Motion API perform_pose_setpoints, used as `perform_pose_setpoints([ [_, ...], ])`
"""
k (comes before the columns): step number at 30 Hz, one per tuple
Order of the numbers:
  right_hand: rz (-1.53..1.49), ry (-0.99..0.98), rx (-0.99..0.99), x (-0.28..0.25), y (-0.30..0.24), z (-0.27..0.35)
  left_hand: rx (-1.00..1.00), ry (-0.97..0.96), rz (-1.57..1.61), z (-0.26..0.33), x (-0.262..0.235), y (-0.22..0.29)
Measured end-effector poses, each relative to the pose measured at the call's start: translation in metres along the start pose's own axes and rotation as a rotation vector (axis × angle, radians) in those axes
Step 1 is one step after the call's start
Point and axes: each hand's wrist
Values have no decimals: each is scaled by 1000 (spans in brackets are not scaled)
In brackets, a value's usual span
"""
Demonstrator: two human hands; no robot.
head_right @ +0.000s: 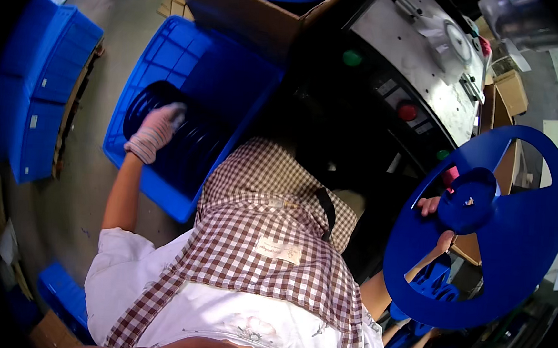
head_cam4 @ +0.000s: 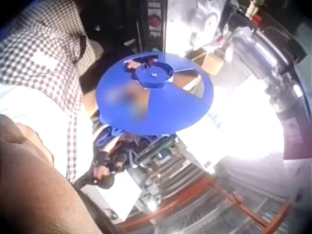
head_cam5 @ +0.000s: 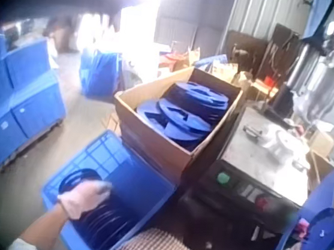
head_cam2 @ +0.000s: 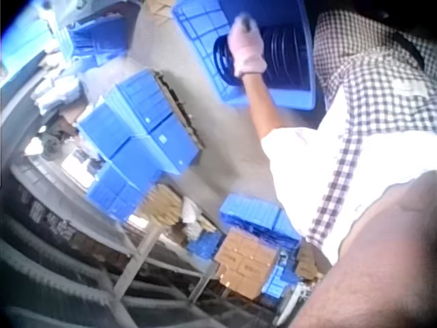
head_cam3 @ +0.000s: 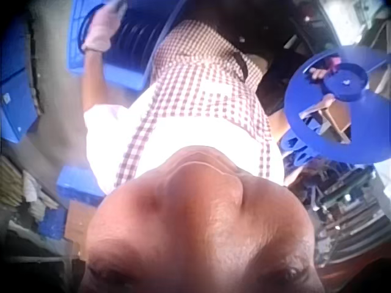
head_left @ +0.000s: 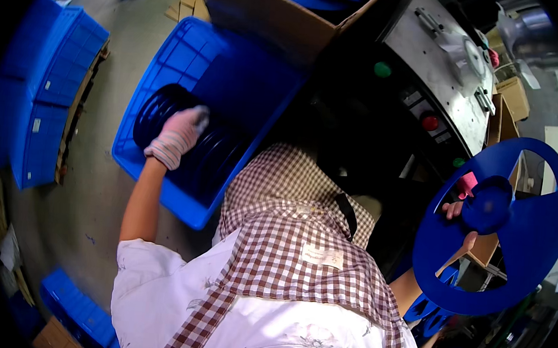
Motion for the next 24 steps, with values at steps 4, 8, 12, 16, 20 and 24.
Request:
perform_pose_setpoints([
  [4, 27, 50, -61, 5, 1, 2, 340, 463, 229, -111, -102, 71],
  [8, 97, 159, -67, 8, -9, 1, 509, 447, -165, -236, -135, 118],
  [12, 79, 232, -108, 0, -22, 12, 334, 196, -728, -345, -71, 112],
  [16, 82, 243, -152, -7, -33, 27, 157, -172, -765, -377, -57, 119],
  [20, 55, 305, -153, 0, -35, 27, 398, 120, -730, -361, -84, 117],
  [24, -21, 297, -77, 15, -8, 10, 352, 533, -513, -278, -154, 100],
])
Point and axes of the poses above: each hand's wrist, its own z-axis away from the middle knuckle, its own x-axis out of the palm, y = z × x, and after that the axes turned 13 degrees about -z, right-handed
